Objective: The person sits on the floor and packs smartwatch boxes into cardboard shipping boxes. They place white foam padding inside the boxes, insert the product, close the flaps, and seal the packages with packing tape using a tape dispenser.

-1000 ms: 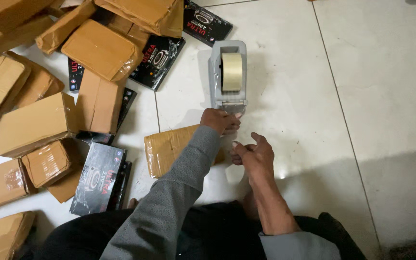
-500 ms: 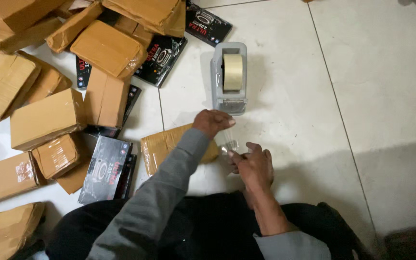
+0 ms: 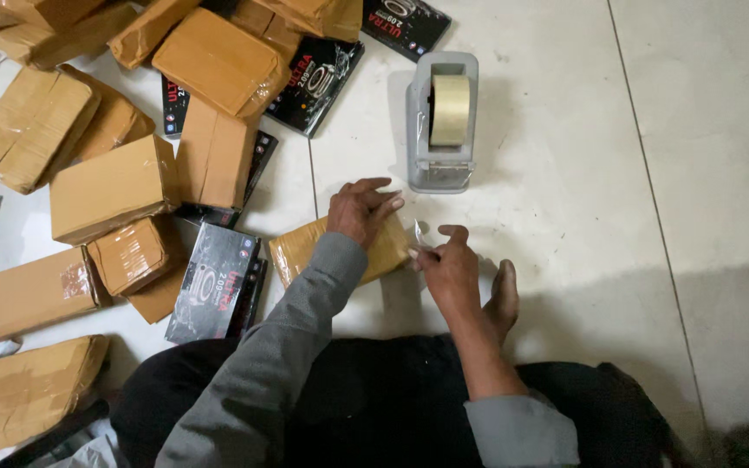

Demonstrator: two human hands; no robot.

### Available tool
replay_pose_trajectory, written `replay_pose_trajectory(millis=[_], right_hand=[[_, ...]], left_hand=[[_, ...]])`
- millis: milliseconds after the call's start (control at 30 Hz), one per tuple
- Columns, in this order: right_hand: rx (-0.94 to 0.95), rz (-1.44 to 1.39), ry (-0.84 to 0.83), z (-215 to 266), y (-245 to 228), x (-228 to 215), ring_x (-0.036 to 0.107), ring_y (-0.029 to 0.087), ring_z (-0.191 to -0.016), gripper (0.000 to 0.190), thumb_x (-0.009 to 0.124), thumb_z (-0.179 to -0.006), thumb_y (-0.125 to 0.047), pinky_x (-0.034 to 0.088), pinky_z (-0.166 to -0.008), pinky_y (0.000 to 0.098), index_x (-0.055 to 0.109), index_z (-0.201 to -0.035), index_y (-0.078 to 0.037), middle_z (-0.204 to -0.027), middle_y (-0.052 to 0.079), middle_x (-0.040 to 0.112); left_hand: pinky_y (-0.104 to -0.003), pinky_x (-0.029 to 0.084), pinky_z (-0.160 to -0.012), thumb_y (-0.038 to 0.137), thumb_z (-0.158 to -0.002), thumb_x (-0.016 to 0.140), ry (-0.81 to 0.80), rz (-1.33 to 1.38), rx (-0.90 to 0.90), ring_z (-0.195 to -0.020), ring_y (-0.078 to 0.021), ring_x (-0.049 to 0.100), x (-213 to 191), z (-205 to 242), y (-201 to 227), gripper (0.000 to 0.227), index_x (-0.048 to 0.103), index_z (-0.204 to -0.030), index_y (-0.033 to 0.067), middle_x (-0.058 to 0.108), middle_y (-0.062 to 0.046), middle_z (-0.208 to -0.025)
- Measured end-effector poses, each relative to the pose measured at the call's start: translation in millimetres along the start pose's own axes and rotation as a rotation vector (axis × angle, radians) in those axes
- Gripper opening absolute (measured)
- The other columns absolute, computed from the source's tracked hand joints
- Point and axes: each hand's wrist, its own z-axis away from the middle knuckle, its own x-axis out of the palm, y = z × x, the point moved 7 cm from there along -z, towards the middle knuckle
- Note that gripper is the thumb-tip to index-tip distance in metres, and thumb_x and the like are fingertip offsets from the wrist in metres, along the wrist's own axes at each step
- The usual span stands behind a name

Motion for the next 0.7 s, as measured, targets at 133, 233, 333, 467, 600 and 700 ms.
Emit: replay_pose_trajectory(millis=[133,233,333,467,600,700], right_hand=[[0.005,0.020,-0.013,8.7,6.1,7.1,0.076,0.025,-0.073,0.052,0.074,-0.087,-0.011,0.057,-0.066,0.0349,0.047,-0.128,0.006,-0.074,0.012,0.076],[0.016,0.030,-0.011,-1.9,4.2,7.8,0.075,0.025,-0.071,0.053,0.077,-0.086,-0.014,0.057,-0.066,0.0355,0.047,-0.126,0.006,-0.073,0.012,0.076],[0.006,0.002,-0.010,0.7,5.7,9.6,0.075,0.024,-0.071,0.052,0.078,-0.087,-0.016,0.057,-0.067,0.0346,0.048,-0.124,0.005,-0.073,0.012,0.076],[0.088,0.004,-0.070,0.4,6.0,18.8,0.075,0.022,-0.074,0.054,0.079,-0.088,-0.020,0.057,-0.069,0.0338,0.048,-0.123,0.005,-0.078,0.013,0.077],[0.353,-0.091,-0.120,13.9,19.4,19.6,0.074,0.026,-0.077,0.061,0.078,-0.085,-0.029,0.061,-0.062,0.0410,0.045,-0.126,0.003,-0.091,0.016,0.073],[0.407,0.057,-0.103,17.9,16.8,16.6,0.072,0.032,-0.086,0.070,0.083,-0.083,-0.039,0.060,-0.073,0.0456,0.047,-0.125,0.004,-0.100,0.020,0.069]], left_hand=[[-0.036,0.050,-0.093,0.037,-0.090,0.074,0.006,-0.011,-0.032,-0.099,-0.0239,0.066,-1.9,13.7,0.7,0.027,0.082,-0.104,0.0146,0.078,-0.002,-0.111],[-0.036,0.050,-0.090,0.036,-0.090,0.075,-0.016,-0.050,-0.087,-0.092,-0.0249,0.064,-4.1,-0.3,2.9,0.026,0.082,-0.103,0.0137,0.078,-0.002,-0.106],[-0.037,0.050,-0.088,0.037,-0.090,0.075,-0.059,-0.081,-0.179,-0.089,-0.0257,0.063,1.2,4.6,-0.3,0.027,0.082,-0.102,0.0142,0.078,-0.002,-0.103],[-0.037,0.054,-0.089,0.037,-0.088,0.075,-0.002,-0.075,-0.198,-0.092,-0.0263,0.066,-2.9,-1.2,-4.5,0.035,0.080,-0.111,0.0118,0.077,-0.006,-0.102],[-0.040,0.055,-0.085,0.039,-0.082,0.078,-0.067,-0.107,-0.339,-0.092,-0.0265,0.068,1.6,-1.8,-12.7,0.060,0.064,-0.133,0.0094,0.072,-0.010,-0.103],[-0.042,0.054,-0.088,0.038,-0.087,0.076,-0.096,-0.109,-0.333,-0.096,-0.0286,0.067,-0.9,-2.5,-13.6,0.050,0.069,-0.128,0.0105,0.071,-0.013,-0.104]])
